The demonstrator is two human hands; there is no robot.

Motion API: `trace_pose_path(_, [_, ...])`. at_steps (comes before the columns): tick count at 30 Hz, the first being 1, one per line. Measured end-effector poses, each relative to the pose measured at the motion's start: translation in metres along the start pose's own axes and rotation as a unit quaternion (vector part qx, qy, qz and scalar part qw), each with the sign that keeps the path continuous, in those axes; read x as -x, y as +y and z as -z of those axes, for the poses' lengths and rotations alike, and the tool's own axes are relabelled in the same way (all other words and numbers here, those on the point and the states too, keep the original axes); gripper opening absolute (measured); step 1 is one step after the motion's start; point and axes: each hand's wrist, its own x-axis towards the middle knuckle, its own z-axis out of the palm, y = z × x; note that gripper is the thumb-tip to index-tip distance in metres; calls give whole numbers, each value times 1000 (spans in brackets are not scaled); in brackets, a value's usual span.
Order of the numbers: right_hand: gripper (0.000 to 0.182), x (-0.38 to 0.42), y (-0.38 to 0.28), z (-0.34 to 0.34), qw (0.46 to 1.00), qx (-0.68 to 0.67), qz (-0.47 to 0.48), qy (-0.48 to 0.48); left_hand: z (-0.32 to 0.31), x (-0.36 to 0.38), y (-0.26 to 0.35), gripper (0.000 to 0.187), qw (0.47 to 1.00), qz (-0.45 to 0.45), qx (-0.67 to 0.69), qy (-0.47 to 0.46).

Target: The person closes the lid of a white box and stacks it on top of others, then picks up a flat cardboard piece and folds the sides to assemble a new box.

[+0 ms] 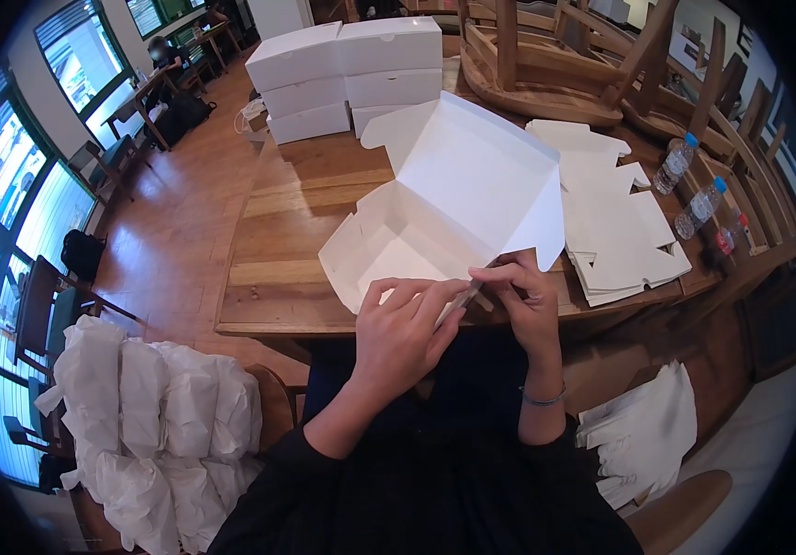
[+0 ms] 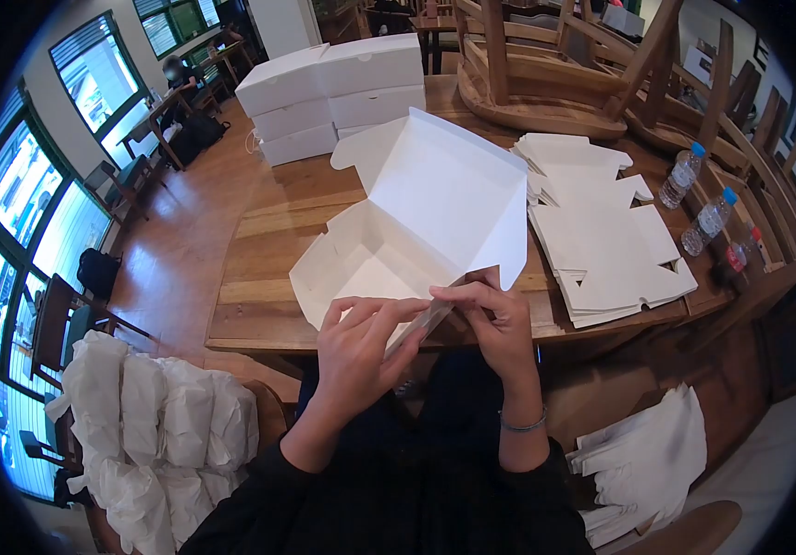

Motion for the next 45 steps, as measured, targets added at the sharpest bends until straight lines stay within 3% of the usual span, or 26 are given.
trace_pose_path(14, [23, 1, 0, 1, 1000, 27, -16, -5, -5, -2, -1, 25, 1000, -2, -13, 13])
trace_pose_path(23, [8, 2, 2, -2, 999, 17, -22, 27, -3, -2, 2, 20, 1000, 20, -2, 5])
trace_pose_path(32, [8, 2, 0, 0, 999, 53, 2, 6, -6, -1, -1, 18, 1000, 14, -2, 12])
trace_pose_path(41, [6, 4, 3, 0, 997, 16, -76, 18, -1, 0, 3, 19, 1000, 1, -21, 10])
trace_pose_path(45, [5, 3, 3, -1, 999, 35, -23, 34, 5, 2, 7, 20, 999, 14, -48, 10])
